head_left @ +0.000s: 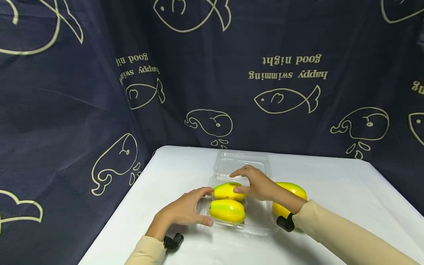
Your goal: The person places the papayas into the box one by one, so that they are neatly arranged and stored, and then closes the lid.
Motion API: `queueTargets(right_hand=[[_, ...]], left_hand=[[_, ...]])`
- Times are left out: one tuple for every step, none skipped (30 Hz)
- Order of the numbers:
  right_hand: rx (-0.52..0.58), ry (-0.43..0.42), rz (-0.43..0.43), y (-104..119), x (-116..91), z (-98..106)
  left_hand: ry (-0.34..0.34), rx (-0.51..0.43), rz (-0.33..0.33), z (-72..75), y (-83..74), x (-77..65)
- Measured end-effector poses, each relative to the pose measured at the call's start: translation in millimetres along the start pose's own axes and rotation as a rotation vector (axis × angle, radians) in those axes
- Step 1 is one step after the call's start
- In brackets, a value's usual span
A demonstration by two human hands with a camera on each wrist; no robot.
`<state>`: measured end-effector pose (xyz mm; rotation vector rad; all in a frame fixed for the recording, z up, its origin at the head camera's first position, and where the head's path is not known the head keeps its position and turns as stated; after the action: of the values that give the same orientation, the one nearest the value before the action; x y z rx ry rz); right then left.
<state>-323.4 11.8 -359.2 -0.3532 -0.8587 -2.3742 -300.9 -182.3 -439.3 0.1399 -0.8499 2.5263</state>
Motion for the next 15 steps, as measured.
queueTargets(right_hand=[[-0.003,-0.016,0.000,0,1,5],[-0.005,-0.031,-0.002,0,1,9],[-0.009,-0.043,-0.011,-2,1,14],[-0.012,-0.052,-0.017,-2,1,19],[-0.015,-0.061,-0.025,-4,0,24],[-0.014,-0.067,-0.032,-4,-1,29],[-0.014,-0.076,-0.041,-5,-2,34],[-0.012,-0.084,-0.045,-6,-3,39],[-0.013,-0.094,-0.048,-7,-5,45],[-0.013,-0.106,-0.046,-8,-6,50],[-0.017,-0.119,-0.047,-9,-9,56],[-0.025,-0.133,-0.044,-10,-11,61],[-0.037,-0.148,-0.045,-11,-14,67],[-0.051,-0.161,-0.044,-13,-17,72],[-0.063,-0.174,-0.044,-14,-20,77]], left_hand=[[-0.001,0.003,0.001,0.7,0.8,-0.2],[-0.002,0.003,0.002,1.2,1.4,-0.3],[-0.001,0.003,0.003,1.3,1.7,-0.2],[0.000,0.002,0.000,1.4,1.8,0.0],[0.000,0.001,0.000,1.6,1.7,0.2],[-0.002,0.002,-0.002,1.9,1.5,0.4],[-0.004,0.001,-0.005,2.3,1.2,0.6],[-0.007,0.001,-0.009,2.6,0.9,0.8],[-0.009,0.003,-0.012,2.7,0.7,0.9],[-0.010,0.003,-0.014,2.7,0.5,1.1],[-0.012,0.004,-0.015,2.6,0.7,1.3],[-0.012,0.006,-0.015,2.2,1.1,1.5],[-0.012,0.010,-0.015,1.7,1.5,1.6],[-0.012,0.011,-0.016,1.2,1.8,1.8],[-0.012,0.012,-0.017,0.6,2.1,2.0]])
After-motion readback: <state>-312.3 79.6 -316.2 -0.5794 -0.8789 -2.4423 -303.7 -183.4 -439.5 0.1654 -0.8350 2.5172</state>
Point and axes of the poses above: each hand's wrist, its own x-axis towards the middle knuckle, its own z-axis out of the back of the hand, y = z × x, the point moved 9 cm from there along x, towards the middle knuckle, and after that the axes turned 15 degrees about -y, right-handed, at the moved point
